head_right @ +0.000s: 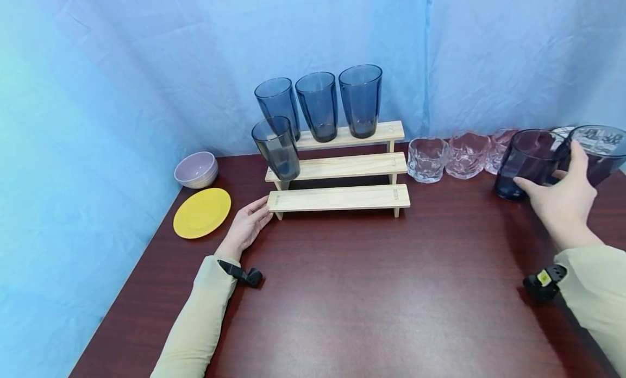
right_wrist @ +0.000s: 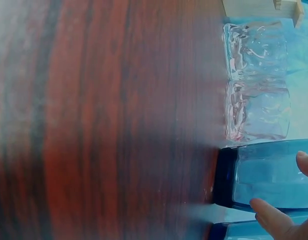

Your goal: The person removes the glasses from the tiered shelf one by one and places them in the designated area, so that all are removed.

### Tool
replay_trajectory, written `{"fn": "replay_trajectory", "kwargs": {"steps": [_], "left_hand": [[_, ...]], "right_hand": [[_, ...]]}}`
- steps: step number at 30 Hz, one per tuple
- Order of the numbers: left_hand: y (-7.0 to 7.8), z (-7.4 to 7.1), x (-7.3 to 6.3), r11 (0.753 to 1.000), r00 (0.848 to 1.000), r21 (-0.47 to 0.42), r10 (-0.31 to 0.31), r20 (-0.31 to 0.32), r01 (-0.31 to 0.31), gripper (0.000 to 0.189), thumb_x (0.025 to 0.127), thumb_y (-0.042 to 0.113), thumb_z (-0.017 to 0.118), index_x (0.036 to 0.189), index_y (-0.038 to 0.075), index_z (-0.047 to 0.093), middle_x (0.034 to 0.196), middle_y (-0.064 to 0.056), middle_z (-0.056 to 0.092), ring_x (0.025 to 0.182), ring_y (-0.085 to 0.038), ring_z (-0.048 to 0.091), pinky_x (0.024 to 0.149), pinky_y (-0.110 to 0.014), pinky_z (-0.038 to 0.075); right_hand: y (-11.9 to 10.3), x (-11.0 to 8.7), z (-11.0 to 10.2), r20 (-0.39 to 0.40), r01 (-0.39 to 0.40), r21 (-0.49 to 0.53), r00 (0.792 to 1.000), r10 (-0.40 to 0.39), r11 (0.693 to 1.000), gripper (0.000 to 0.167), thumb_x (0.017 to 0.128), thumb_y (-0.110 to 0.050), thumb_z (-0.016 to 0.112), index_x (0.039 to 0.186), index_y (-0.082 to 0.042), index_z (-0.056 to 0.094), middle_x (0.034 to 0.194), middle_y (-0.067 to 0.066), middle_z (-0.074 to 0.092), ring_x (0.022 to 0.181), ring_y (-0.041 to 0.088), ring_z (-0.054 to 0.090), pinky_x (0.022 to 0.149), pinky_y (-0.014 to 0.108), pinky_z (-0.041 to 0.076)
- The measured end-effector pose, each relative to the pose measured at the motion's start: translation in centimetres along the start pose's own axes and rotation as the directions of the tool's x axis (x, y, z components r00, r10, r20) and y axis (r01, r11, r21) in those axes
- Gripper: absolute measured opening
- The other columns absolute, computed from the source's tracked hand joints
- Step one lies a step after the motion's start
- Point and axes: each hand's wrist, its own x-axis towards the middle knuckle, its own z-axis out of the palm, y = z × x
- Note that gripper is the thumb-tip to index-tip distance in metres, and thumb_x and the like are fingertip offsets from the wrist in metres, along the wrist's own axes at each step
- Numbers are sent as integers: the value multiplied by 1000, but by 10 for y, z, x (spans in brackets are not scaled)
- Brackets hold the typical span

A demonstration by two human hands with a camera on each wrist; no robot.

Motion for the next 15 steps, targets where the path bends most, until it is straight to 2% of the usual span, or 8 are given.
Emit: {"fn": "replay_trajectory", "kwargs": {"steps": [2, 4, 8, 12, 15], "left_hand": [[0, 0, 0, 1000, 1000, 2, 2, 0, -2, 48, 98, 1, 46, 144, -1, 35, 144, -21, 39, 98, -5, 59, 80, -14, 52], [0, 0, 0, 1000, 1000, -5, -1, -3, 1, 48, 98, 1, 46, 144, -1, 35, 144, -21, 39, 96, -4, 59, 80, -14, 52], [0, 0, 0, 1000, 1000, -11, 0, -2, 0, 47, 98, 0, 45, 144, -1, 35, 144, -20, 40, 93, -2, 60, 80, -14, 52], [0, 0, 1, 1000, 1000, -13, -1, 3, 1, 48, 98, 0, 45, 144, -2, 35, 144, -21, 39, 93, -2, 60, 80, -14, 52], [0, 0, 0, 1000, 1000, -10, -2, 3, 2, 47, 98, 1, 45, 144, -1, 35, 144, -21, 39, 94, -2, 60, 80, -14, 52]], "right_hand": [[2, 1, 0, 6, 10, 30, 1000, -10, 1000, 90, 86, -25, 63, 153, -25, 2, 154, 18, 16, 103, -6, 45, 52, -4, 34], [3, 1, -1, 8, 17, 50, 1000, -18, 999, 90, 86, -24, 64, 153, -26, 2, 153, 20, 18, 97, -9, 42, 56, -4, 35], [0, -1, -1, 2, 19, 51, 1000, -19, 998, 90, 86, -25, 65, 152, -28, 4, 151, 21, 21, 98, -9, 42, 66, -5, 31], [1, 0, -2, -2, -3, 31, 1000, 3, 1000, 92, 84, -28, 67, 152, -30, 4, 148, 23, 25, 85, -14, 38, 65, -4, 30], [13, 6, 1, -24, -21, 13, 999, 21, 1000, 93, 82, -32, 69, 151, -35, 5, 147, 19, 29, 79, -16, 33, 66, 0, 31]]}}
